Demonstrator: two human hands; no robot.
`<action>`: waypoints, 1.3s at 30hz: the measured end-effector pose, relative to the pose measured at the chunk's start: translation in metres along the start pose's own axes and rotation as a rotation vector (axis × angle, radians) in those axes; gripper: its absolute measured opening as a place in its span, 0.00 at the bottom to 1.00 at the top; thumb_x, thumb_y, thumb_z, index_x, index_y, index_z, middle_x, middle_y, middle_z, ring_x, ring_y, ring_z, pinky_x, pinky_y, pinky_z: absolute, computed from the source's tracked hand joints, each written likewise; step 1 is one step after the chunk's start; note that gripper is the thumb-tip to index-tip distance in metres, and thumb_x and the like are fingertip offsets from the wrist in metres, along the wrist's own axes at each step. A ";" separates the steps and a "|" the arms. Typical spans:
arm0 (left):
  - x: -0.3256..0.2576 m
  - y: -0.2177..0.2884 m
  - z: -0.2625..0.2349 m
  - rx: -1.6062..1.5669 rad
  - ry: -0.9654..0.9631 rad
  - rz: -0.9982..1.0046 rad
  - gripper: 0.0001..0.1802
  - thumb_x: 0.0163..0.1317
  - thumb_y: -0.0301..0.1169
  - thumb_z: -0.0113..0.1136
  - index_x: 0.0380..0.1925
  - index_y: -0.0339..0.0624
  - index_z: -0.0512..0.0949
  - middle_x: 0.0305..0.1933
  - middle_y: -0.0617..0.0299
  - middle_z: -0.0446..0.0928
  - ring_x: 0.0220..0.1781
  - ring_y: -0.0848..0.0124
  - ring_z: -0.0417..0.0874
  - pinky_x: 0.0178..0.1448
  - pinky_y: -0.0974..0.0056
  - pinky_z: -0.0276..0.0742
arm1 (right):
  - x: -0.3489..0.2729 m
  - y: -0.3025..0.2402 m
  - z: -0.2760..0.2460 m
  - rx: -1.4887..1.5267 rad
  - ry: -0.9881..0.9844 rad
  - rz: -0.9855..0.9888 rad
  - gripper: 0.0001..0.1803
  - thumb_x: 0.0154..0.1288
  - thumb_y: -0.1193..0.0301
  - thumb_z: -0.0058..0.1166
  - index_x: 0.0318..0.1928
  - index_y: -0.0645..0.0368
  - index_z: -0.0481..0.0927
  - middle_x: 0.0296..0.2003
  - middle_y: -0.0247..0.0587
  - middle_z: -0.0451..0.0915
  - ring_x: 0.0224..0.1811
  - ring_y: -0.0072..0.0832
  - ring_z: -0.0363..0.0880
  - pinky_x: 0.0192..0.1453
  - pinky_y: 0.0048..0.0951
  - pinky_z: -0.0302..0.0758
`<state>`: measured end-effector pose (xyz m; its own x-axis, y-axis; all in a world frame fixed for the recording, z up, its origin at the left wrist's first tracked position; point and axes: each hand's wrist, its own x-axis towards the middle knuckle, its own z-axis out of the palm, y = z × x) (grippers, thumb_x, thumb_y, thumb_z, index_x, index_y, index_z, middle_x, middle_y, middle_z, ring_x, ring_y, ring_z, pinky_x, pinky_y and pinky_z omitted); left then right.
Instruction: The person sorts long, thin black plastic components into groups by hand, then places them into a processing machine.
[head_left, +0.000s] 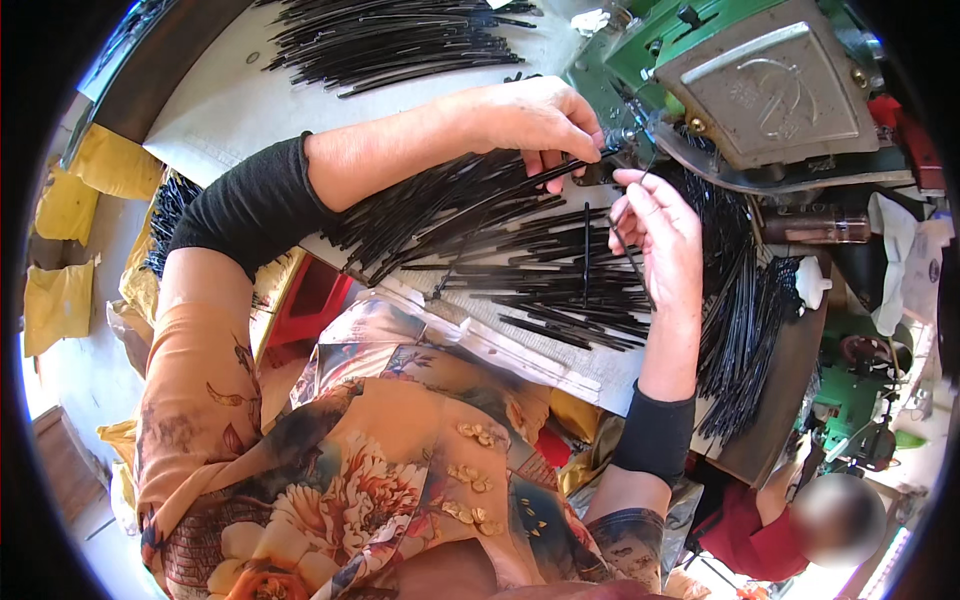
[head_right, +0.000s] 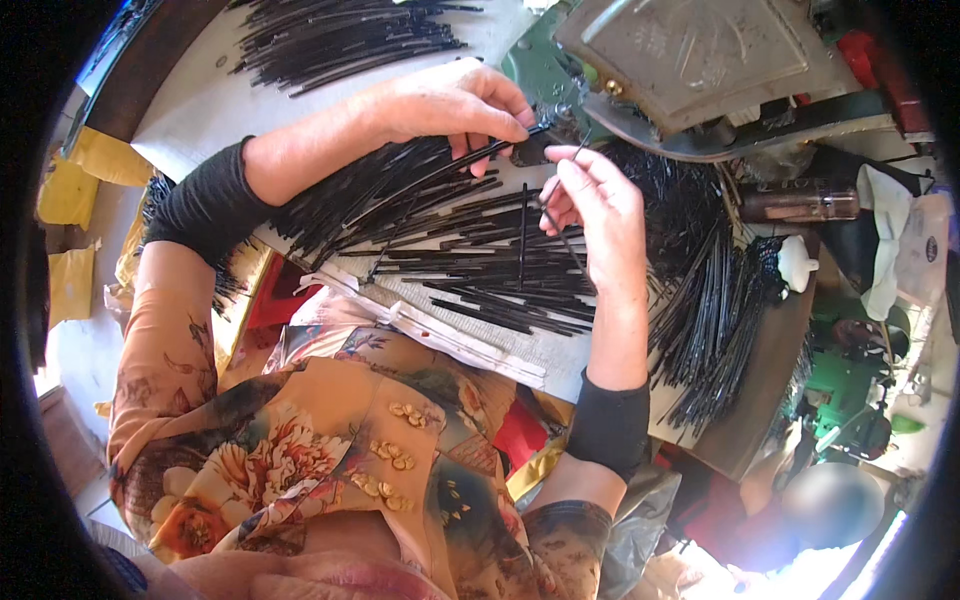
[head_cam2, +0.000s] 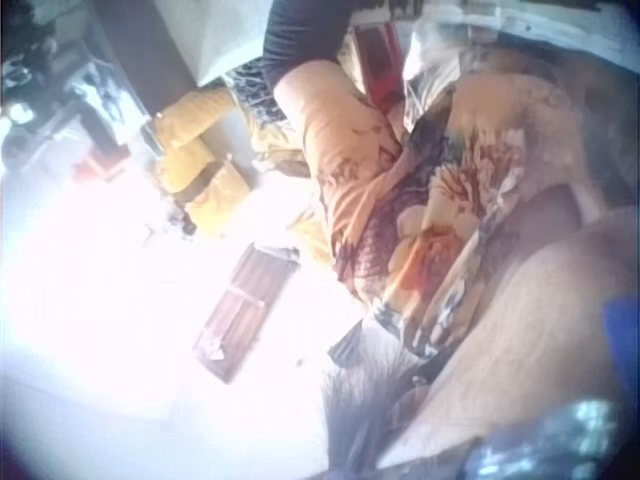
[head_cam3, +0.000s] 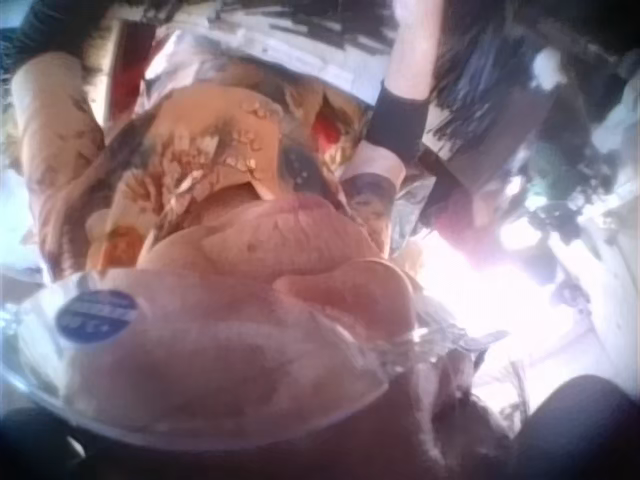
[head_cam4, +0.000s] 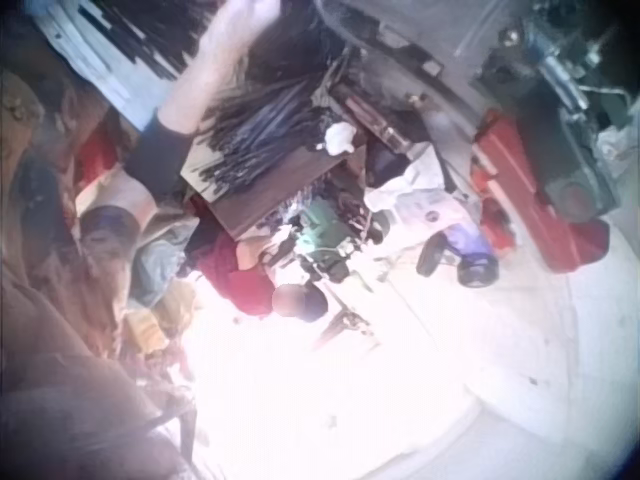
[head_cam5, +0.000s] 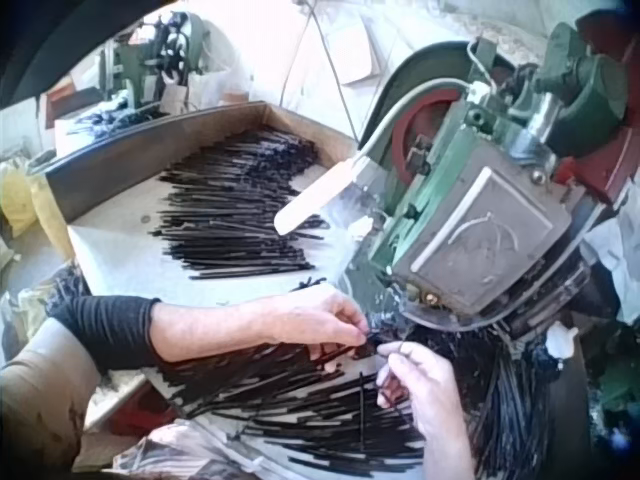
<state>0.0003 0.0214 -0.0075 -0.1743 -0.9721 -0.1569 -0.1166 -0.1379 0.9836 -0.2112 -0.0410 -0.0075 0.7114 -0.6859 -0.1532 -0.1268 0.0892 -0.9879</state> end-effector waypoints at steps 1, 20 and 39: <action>0.001 -0.001 -0.002 -0.041 0.009 -0.002 0.18 0.57 0.36 0.57 0.42 0.34 0.73 0.29 0.60 0.78 0.22 0.75 0.80 0.23 0.75 0.73 | -0.002 -0.003 0.003 -0.028 -0.009 0.020 0.13 0.67 0.69 0.46 0.46 0.65 0.74 0.25 0.35 0.75 0.21 0.18 0.73 0.24 0.17 0.71; 0.003 0.006 -0.001 -0.058 0.065 0.038 0.17 0.59 0.35 0.56 0.43 0.33 0.74 0.30 0.59 0.78 0.22 0.75 0.80 0.24 0.74 0.74 | 0.004 -0.006 0.011 -0.059 -0.057 0.004 0.13 0.67 0.70 0.44 0.46 0.68 0.73 0.24 0.37 0.75 0.21 0.18 0.72 0.24 0.17 0.72; 0.013 0.005 -0.006 -0.052 0.069 0.081 0.17 0.58 0.35 0.56 0.41 0.32 0.75 0.26 0.60 0.76 0.16 0.77 0.75 0.18 0.75 0.69 | 0.010 -0.009 0.009 -0.101 -0.027 0.006 0.14 0.67 0.70 0.44 0.46 0.68 0.74 0.24 0.36 0.75 0.20 0.18 0.72 0.23 0.16 0.70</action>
<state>0.0036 0.0068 -0.0039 -0.1136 -0.9909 -0.0720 -0.0537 -0.0662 0.9964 -0.1969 -0.0420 -0.0008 0.7287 -0.6657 -0.1610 -0.1989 0.0192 -0.9798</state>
